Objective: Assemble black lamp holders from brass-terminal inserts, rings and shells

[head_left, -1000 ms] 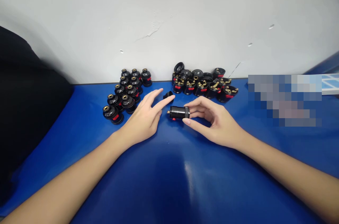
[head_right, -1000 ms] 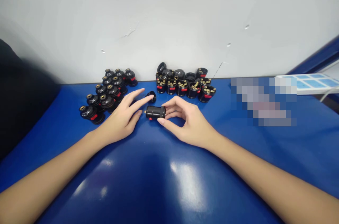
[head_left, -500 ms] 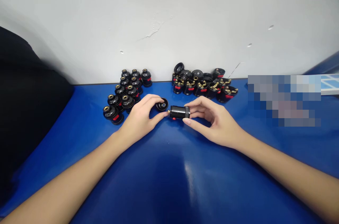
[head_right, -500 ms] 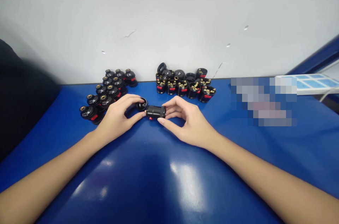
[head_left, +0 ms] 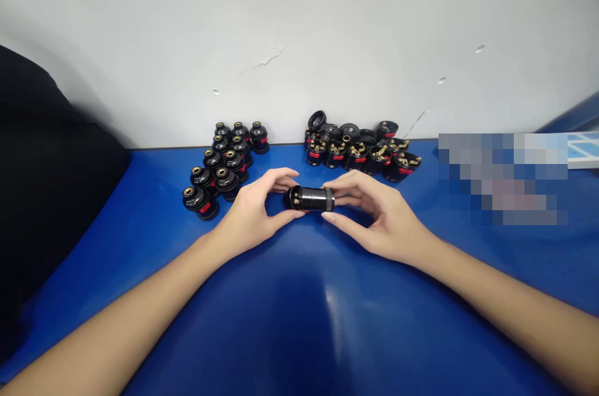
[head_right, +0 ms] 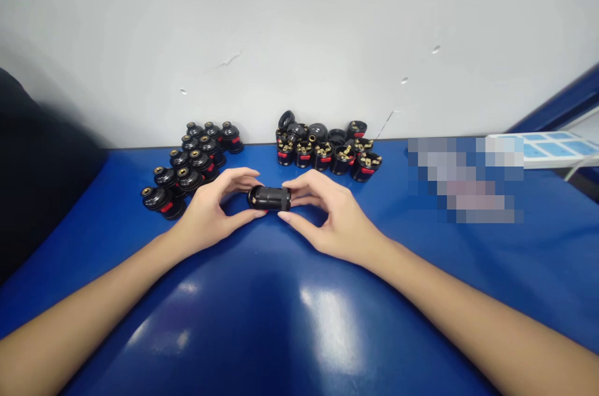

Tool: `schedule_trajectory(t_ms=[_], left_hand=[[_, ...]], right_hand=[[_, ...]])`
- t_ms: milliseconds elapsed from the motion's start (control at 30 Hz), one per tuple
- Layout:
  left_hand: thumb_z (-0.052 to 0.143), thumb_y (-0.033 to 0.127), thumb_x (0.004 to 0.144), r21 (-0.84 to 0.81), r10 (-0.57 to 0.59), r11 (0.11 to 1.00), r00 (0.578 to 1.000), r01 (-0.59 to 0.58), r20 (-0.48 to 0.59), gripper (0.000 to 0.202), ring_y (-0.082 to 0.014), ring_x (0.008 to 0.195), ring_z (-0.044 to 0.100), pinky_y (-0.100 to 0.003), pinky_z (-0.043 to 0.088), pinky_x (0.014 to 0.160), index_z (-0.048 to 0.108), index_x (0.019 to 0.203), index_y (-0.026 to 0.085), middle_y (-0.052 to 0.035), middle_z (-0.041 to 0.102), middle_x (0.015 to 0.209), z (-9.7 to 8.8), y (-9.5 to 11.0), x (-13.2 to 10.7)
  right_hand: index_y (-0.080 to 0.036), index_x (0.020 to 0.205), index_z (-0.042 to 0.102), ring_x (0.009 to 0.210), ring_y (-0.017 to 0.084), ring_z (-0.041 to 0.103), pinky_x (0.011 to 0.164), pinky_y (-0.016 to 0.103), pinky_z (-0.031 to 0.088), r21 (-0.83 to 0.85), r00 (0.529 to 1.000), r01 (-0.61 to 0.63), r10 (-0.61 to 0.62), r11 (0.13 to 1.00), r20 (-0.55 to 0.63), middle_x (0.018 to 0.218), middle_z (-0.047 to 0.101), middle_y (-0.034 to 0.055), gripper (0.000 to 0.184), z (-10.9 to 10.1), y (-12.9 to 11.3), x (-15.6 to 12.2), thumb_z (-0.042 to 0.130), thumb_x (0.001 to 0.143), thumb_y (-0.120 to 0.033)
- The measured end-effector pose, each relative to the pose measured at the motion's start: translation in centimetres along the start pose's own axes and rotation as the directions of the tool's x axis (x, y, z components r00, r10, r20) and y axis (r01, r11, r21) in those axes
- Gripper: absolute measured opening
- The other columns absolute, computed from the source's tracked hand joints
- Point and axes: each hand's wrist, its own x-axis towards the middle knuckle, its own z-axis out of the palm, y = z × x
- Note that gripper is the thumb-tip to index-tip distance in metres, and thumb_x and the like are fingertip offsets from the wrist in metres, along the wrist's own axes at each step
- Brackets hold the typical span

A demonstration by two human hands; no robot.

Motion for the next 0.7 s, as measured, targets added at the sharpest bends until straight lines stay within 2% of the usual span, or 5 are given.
schedule_trajectory(t_ms=[67,267,467,600,700], left_hand=[[0.09,0.025,0.086,-0.025,-0.006,1.0,1.0,0.006,0.002,0.058,-0.022,0.112,0.079,-0.038,0.063,0.107,0.063,0.137,0.02,-0.0082,0.079,0.121,-0.1,0.0,0.0],[0.087,0.032,0.091,0.005,0.004,1.0,1.0,-0.004,0.005,0.037,-0.0195,0.095,0.078,-0.032,0.064,0.09,0.076,0.123,0.017,-0.0075,0.083,0.112,-0.3,0.4,0.2],[0.076,0.037,0.1,0.0,-0.046,0.999,0.999,0.046,0.008,0.028,-0.02,0.097,0.078,-0.031,0.061,0.091,0.079,0.12,0.017,-0.0079,0.083,0.112,-0.4,1.1,0.3],[0.075,0.037,0.1,0.007,-0.052,0.999,0.999,0.052,0.01,0.026,-0.0205,0.098,0.078,-0.032,0.06,0.091,0.079,0.116,0.017,-0.0081,0.083,0.111,-0.3,1.2,0.2],[0.08,0.035,0.097,-0.021,-0.017,1.0,1.0,0.017,0.008,0.029,-0.0203,0.098,0.077,-0.033,0.061,0.092,0.078,0.12,0.018,-0.0082,0.082,0.112,-0.4,1.0,0.3]], right_hand=[[-0.026,0.124,0.069,0.109,0.026,0.08,0.102,0.047,0.07,-0.006,1.0,0.007,-0.007,1.0,0.012,0.121,0.071,0.0083,0.031,-0.1,0.0,0.0,0.082,0.096,-0.027],[-0.027,0.125,0.07,0.114,0.027,0.077,0.104,0.049,0.069,0.016,0.999,0.032,-0.032,0.999,0.025,0.121,0.069,0.0086,0.03,-0.1,0.0,0.2,0.08,0.097,-0.025],[-0.03,0.131,0.07,0.123,0.027,0.074,0.107,0.046,0.068,0.02,0.996,0.087,-0.087,0.996,0.013,0.134,0.066,0.009,0.037,-0.1,0.2,0.2,0.08,0.097,-0.021],[-0.029,0.132,0.071,0.123,0.027,0.074,0.106,0.045,0.068,0.0,0.994,0.106,-0.106,0.994,0.024,0.132,0.067,0.0089,0.038,-0.2,-0.1,0.1,0.08,0.096,-0.02],[-0.027,0.132,0.071,0.116,0.026,0.077,0.105,0.044,0.069,0.016,0.998,0.051,-0.052,0.999,0.032,0.126,0.07,0.0083,0.037,-0.3,-0.3,0.1,0.081,0.096,-0.022]])
